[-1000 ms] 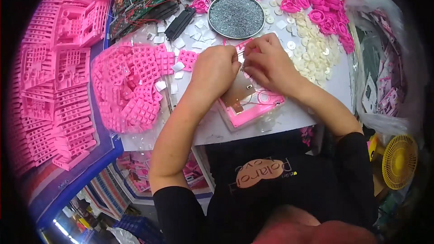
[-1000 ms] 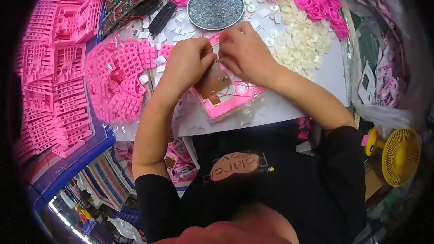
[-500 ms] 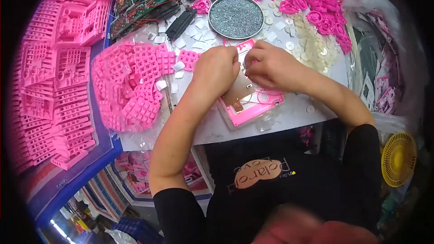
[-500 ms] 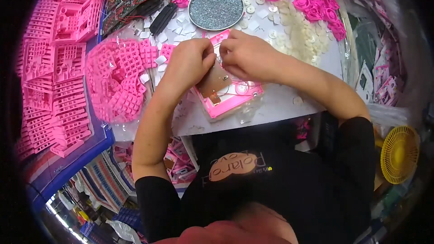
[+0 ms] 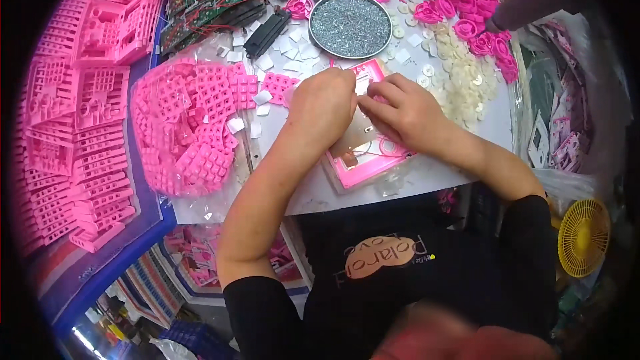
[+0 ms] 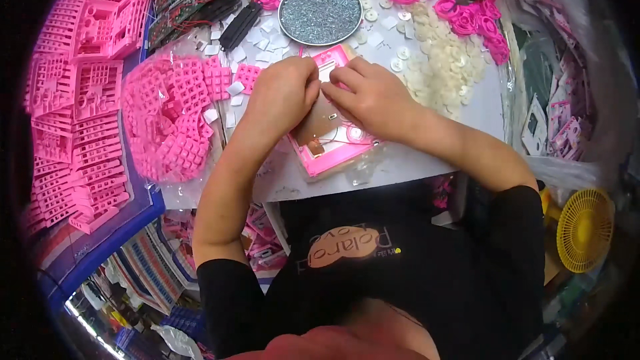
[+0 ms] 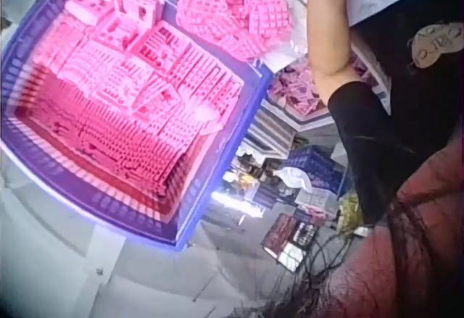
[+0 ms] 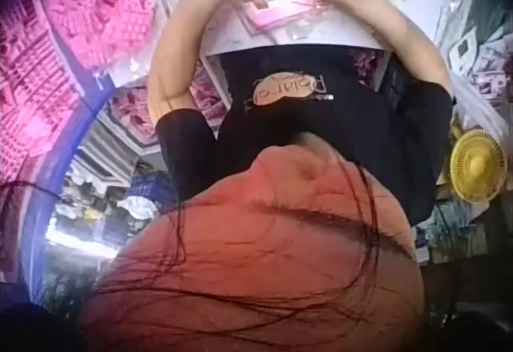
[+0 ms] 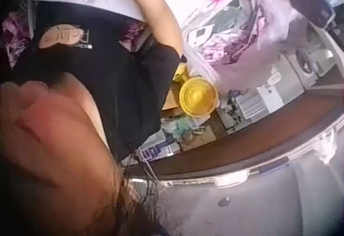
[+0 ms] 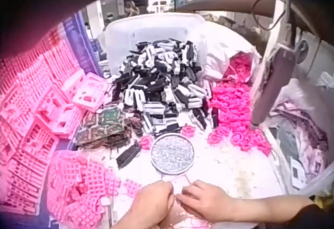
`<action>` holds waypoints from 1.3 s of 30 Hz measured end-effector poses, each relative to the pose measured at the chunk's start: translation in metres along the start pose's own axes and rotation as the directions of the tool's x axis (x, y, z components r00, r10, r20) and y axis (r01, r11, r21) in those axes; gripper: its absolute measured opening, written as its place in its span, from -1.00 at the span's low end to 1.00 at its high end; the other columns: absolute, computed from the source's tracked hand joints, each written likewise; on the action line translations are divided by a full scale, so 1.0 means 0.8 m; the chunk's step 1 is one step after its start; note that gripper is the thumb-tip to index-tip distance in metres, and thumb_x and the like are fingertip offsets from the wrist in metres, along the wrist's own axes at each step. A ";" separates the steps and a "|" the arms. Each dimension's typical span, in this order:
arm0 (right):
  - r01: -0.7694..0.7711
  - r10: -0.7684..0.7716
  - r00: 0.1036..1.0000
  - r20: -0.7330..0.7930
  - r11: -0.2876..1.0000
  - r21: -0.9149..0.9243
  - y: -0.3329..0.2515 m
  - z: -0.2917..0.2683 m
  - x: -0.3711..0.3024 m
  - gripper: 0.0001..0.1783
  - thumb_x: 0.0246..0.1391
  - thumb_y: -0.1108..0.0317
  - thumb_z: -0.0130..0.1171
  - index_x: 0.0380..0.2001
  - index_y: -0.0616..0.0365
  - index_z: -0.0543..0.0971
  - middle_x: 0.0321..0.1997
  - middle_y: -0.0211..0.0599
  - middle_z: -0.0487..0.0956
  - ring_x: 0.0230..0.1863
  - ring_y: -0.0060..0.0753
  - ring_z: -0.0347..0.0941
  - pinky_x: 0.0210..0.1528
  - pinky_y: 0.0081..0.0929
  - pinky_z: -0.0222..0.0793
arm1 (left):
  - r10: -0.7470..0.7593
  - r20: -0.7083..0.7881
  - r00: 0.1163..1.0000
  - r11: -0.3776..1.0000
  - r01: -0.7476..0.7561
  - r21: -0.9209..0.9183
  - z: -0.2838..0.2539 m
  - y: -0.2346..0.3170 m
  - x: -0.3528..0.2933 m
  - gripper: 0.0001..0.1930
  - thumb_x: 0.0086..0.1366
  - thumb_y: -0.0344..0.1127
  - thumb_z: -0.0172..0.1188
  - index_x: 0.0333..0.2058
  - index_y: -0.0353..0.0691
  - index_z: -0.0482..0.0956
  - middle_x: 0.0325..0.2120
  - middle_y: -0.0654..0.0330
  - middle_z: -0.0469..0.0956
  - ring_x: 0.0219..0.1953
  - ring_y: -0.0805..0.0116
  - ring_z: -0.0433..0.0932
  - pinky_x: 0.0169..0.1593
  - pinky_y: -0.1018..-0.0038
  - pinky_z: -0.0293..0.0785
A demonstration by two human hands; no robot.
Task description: Assembling pink plastic electronic toys using a glue gun to attach internal components and decorations.
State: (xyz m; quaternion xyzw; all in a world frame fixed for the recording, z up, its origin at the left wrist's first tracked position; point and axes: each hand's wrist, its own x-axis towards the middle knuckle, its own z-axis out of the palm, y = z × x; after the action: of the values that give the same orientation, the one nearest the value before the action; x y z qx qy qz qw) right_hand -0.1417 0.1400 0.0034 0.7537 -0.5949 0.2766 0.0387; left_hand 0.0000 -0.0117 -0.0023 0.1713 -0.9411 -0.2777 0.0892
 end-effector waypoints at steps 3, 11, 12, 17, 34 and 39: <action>-0.041 0.053 0.992 0.115 0.993 -0.106 -0.007 0.004 0.003 -0.72 -0.04 0.38 0.26 -0.21 0.24 0.63 -0.22 -0.29 0.48 -0.15 -0.22 0.44 -0.24 -0.35 0.49 | -0.016 0.000 1.000 1.000 0.016 0.014 0.002 0.001 0.001 -0.87 0.22 -0.35 0.23 -0.35 -0.30 0.57 -0.39 -0.06 0.60 -0.27 -0.10 0.60 -0.19 0.06 0.51; 0.012 0.068 0.914 0.401 0.981 -0.194 -0.014 -0.006 0.011 -0.79 -0.04 0.36 0.24 -0.31 0.23 0.67 -0.14 -0.32 0.48 -0.01 -0.26 0.46 -0.27 -0.40 0.56 | -0.163 -0.403 0.900 0.987 0.149 -0.065 -0.019 -0.028 -0.022 -0.75 0.21 -0.21 0.32 -0.26 -0.28 0.64 -0.37 0.01 0.60 -0.32 0.04 0.60 -0.19 0.20 0.51; 0.027 0.084 0.884 0.459 0.973 -0.231 -0.019 -0.006 0.019 -0.80 -0.04 0.36 0.24 -0.34 0.22 0.68 -0.12 -0.33 0.49 0.01 -0.26 0.46 -0.28 -0.39 0.57 | -0.177 -0.411 0.894 0.980 0.197 0.007 -0.019 -0.032 -0.029 -0.75 0.19 -0.19 0.34 -0.28 -0.27 0.65 -0.38 0.03 0.60 -0.32 0.03 0.59 -0.19 0.18 0.49; -0.118 0.134 0.896 0.423 0.991 -0.064 0.003 -0.015 0.036 -0.81 0.07 0.33 0.23 -0.24 0.09 0.69 -0.30 -0.34 0.54 -0.09 -0.21 0.49 -0.29 -0.28 0.57 | -0.252 -0.316 0.915 0.967 0.246 -0.058 -0.006 -0.034 -0.035 -0.72 0.17 -0.13 0.37 -0.29 -0.23 0.69 -0.31 0.09 0.64 -0.14 0.06 0.56 -0.04 0.15 0.44; -0.105 0.082 0.972 0.222 0.990 0.094 0.010 -0.004 -0.001 -0.71 0.01 0.31 0.30 -0.16 0.11 0.63 -0.15 -0.32 0.54 -0.03 -0.16 0.47 -0.16 -0.28 0.54 | 0.035 -0.473 0.880 0.999 -0.026 0.026 0.003 -0.016 -0.034 -0.83 0.19 -0.34 0.35 -0.22 -0.10 0.75 -0.34 0.26 0.66 -0.24 0.26 0.56 0.02 0.29 0.30; -0.140 0.108 0.967 0.229 0.982 0.127 0.014 -0.017 0.018 -0.77 0.04 0.27 0.30 -0.23 0.10 0.65 -0.19 -0.29 0.55 -0.10 -0.14 0.50 -0.18 -0.25 0.53 | 0.018 -0.435 0.900 0.988 -0.081 -0.128 0.002 -0.002 -0.052 -0.69 0.16 -0.46 0.34 -0.08 -0.16 0.65 -0.32 0.28 0.68 -0.23 0.29 0.56 0.02 0.33 0.33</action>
State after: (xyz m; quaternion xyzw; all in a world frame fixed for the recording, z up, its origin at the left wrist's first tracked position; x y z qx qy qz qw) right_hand -0.1552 0.1298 0.0187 0.7419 -0.6204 0.2343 -0.0989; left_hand 0.0387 0.0033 -0.0078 0.1978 -0.8796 -0.2969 0.3146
